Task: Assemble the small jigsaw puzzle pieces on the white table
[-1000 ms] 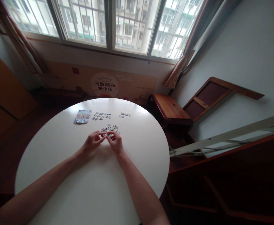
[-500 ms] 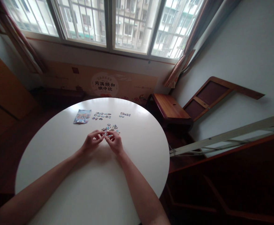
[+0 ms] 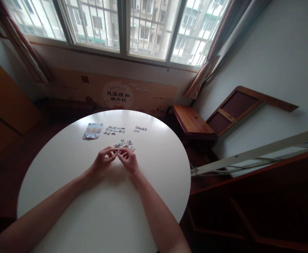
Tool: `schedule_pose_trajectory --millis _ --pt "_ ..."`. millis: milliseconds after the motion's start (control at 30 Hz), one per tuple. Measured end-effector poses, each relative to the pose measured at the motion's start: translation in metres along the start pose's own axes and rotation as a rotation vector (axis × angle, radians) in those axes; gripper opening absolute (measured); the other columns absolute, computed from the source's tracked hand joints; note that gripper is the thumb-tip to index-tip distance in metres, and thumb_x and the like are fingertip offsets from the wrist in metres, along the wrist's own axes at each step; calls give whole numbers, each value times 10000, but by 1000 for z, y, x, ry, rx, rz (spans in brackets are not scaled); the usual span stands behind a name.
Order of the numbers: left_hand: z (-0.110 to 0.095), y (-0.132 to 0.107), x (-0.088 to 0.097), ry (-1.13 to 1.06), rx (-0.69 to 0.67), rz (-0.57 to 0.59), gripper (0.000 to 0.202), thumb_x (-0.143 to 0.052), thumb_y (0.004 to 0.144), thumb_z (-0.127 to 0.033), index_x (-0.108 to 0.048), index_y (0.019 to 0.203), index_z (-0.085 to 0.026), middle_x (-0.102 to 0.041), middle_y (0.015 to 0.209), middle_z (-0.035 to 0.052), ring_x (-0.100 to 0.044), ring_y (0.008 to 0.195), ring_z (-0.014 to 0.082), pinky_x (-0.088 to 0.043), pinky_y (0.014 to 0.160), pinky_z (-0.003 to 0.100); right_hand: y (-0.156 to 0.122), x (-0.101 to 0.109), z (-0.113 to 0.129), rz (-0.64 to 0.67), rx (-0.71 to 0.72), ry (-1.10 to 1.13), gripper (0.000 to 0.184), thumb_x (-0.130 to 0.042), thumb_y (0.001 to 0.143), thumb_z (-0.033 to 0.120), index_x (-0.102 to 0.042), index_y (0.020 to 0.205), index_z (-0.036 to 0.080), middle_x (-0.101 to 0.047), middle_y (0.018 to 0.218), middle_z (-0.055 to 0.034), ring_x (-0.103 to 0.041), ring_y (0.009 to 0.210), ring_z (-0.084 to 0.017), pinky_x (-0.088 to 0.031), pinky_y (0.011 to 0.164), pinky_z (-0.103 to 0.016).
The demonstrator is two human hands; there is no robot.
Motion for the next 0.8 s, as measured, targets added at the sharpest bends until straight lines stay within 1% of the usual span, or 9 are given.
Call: schedule_pose_trajectory --millis 133,367,600,800 --pt "2 -1 -1 10 -13 3 216 -579 820 -218 -677 1010 -183 -598 813 27 -530 585 72 -463 527 188 0 0 2 -5 -7 -14 220 -643 756 346 -649 913 191 -635 825 -37 -548 605 -111 -445 535 -231" --pt "3 -2 -1 39 -14 14 215 -569 827 -209 -675 1013 -182 -585 785 18 -529 588 77 -463 546 196 -1 -1 2 -4 -4 -24 209 -636 758 326 -638 912 185 -639 826 -38 -555 610 -113 -444 539 -231" --pt "3 -2 -1 34 -11 15 216 -564 829 -219 -677 1010 -184 -593 800 21 -524 594 80 -456 550 199 0 0 3 -10 -32 -13 237 -654 742 364 -635 898 187 -643 783 -31 -552 597 -115 -449 529 -231" --pt "3 -2 -1 -7 17 27 201 -573 830 -230 -676 994 -179 -585 797 18 -521 590 78 -438 524 189 0 0 0 -12 -55 12 245 -668 727 381 -618 864 184 -630 744 -19 -544 579 -111 -435 514 -224"
Point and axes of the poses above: each hand's wrist, its own y-axis towards the middle knuckle, its own x-axis out of the back of the hand, z = x × y, the point moved 1 cm from there along y, towards the middle knuckle
